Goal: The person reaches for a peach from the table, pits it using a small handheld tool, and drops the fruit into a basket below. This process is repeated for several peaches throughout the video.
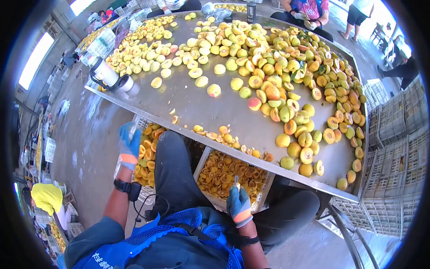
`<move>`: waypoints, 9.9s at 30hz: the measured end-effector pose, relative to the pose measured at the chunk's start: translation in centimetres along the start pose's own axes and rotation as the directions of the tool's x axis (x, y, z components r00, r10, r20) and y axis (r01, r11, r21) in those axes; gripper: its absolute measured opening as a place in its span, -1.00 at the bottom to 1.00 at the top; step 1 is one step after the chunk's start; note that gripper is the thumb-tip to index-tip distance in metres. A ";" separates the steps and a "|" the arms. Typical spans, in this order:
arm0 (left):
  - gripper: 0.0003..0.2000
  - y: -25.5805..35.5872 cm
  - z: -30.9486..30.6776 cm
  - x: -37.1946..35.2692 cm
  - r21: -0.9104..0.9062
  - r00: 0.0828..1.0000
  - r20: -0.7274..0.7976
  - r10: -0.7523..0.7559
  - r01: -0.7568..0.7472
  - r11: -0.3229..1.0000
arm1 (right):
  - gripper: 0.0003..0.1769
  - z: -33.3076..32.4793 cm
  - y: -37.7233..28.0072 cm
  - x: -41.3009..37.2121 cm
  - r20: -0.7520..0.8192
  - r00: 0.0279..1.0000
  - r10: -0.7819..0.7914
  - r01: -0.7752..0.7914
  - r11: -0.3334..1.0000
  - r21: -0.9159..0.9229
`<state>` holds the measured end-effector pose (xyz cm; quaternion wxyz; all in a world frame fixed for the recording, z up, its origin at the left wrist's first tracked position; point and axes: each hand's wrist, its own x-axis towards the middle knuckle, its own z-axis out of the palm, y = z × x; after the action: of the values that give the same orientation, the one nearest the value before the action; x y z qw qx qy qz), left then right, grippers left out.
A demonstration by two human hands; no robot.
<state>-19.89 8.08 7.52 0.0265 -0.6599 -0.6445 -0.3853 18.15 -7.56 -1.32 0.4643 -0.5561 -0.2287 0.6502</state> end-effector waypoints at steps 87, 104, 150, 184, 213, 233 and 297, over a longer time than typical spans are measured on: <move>-0.58 18.0 9.7 -13.4 -0.581 0.580 0.813 -0.059 0.799 -0.153 | -0.52 3.1 -5.7 -1.7 0.563 0.774 0.289 -0.367 0.930 0.028; -0.49 16.5 10.7 -14.1 -0.422 0.468 0.866 0.175 0.873 -0.246 | -0.56 2.7 -4.8 -2.4 0.677 0.667 0.312 -0.567 0.802 0.188; -0.56 20.6 24.5 2.9 -0.459 0.848 0.357 0.392 -0.206 0.864 | -0.47 -1.3 1.6 0.8 0.138 0.987 -0.079 0.159 0.556 -0.816; -0.62 20.1 9.3 -10.3 -0.684 0.706 0.707 -0.039 0.669 -0.291 | -0.73 5.2 -6.5 -1.9 0.134 0.879 -0.457 0.432 0.645 -0.631; -0.75 21.6 8.2 -11.3 -0.800 0.791 0.598 -0.131 0.579 -0.155 | -0.63 7.2 -4.5 -2.4 0.091 0.884 -0.458 0.412 0.673 -0.614; -0.66 20.6 8.5 -11.2 -0.666 0.661 0.744 -0.097 0.724 -0.176 | -0.65 5.1 -3.3 -2.1 0.398 0.761 -0.512 0.646 0.550 -0.529; -0.57 28.4 34.0 0.7 -0.352 0.777 0.629 -0.008 0.294 0.889 | -0.61 -3.2 3.0 1.2 -0.045 0.956 -0.291 0.212 0.785 -0.583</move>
<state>20.93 21.97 -2.85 -0.3617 -0.6822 -0.5682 -0.2845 20.12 -8.57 -5.26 0.3729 -0.6759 -0.4537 0.4453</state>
